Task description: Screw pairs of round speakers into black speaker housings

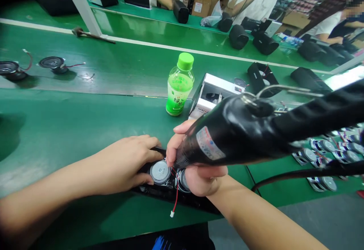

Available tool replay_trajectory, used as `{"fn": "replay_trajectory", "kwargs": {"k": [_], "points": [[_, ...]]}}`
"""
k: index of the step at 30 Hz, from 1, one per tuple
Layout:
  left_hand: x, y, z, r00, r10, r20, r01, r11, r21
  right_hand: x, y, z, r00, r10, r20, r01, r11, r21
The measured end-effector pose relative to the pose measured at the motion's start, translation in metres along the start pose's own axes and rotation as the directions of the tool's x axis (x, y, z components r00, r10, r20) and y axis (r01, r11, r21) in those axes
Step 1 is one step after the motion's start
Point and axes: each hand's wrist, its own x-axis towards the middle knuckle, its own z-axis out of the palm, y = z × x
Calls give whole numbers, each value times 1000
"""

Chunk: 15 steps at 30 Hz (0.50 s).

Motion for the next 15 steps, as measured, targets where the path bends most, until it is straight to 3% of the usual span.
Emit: {"fn": "replay_trajectory", "kwargs": {"k": [5, 11, 15], "points": [[-1, 3, 0, 1000, -13, -2, 13, 999, 33, -5, 3, -1, 995, -73, 63, 76, 996, -39], [-3, 7, -1, 1000, -20, -2, 20, 996, 82, -18, 9, -4, 996, -47, 70, 52, 997, -61], [-4, 9, 1, 1000, -21, 5, 20, 993, 114, -22, 7, 4, 998, -20, 57, 23, 998, -55]]}}
